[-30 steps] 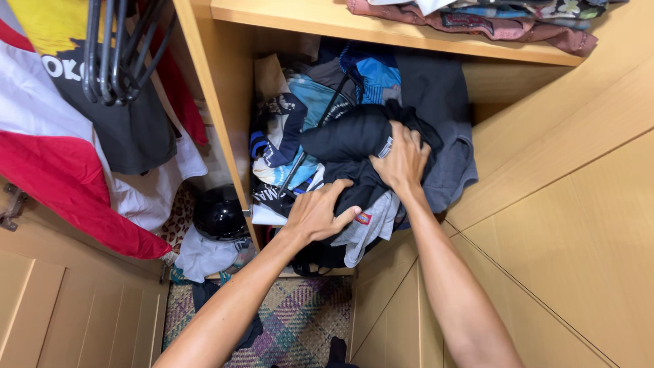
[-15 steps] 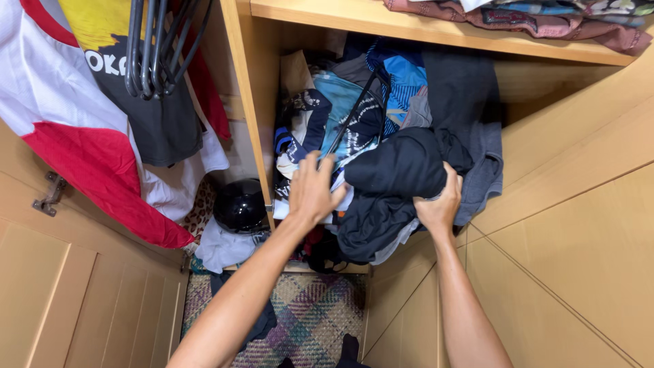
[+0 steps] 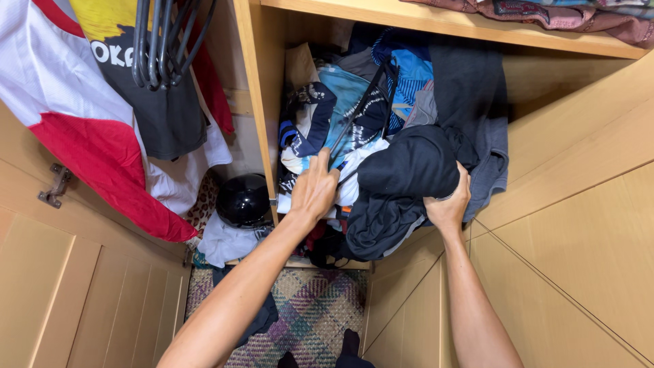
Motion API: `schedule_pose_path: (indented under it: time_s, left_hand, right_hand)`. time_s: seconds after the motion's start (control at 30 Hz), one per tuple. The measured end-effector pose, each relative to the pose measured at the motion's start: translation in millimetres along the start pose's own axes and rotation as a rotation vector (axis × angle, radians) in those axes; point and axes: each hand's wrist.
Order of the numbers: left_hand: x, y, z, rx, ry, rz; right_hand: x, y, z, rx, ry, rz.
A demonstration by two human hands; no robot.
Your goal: The person opens a wooden wardrobe and sorts through a pile of clothes on a shelf. They pick up various garments, fold them, and place them back into the wardrobe. The person also handles several empty hangers, moving them from the wardrobe to a nearby table and back again.
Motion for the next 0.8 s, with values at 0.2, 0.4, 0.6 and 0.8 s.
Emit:
schedule_pose_path:
  time_s: [0.2,0.4,0.6,0.8]
  left_hand:
    - [-10.2,-12.3,-31.9,0.020,0.074,0.062]
    - [-23.9,-32.0,-66.6,-0.014,0.050,0.084]
    - [-33.2,-21.6,-80.2,-0.046,0.035,-0.053]
    - [-42.8,-2.8,-73.3,0.024,0.079,-0.070]
  right_hand:
    - [-0.6,1.4,-1.6,0.017,-0.008,-0.004]
    - [-3.0,9.6,-6.0,0.006,-0.028,-0.025]
    - [-3.8,12.5,-6.6,0.009,-0.033,-0.031]
    - [-3.3,9.2,-6.4,0.022,-0.033,-0.048]
Point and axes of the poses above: each hand's wrist, its own x-axis towards the middle knuckle, its own z-axis out of the palm, y = z × x, and after that the axes turned 7 degrees about z, right-handed
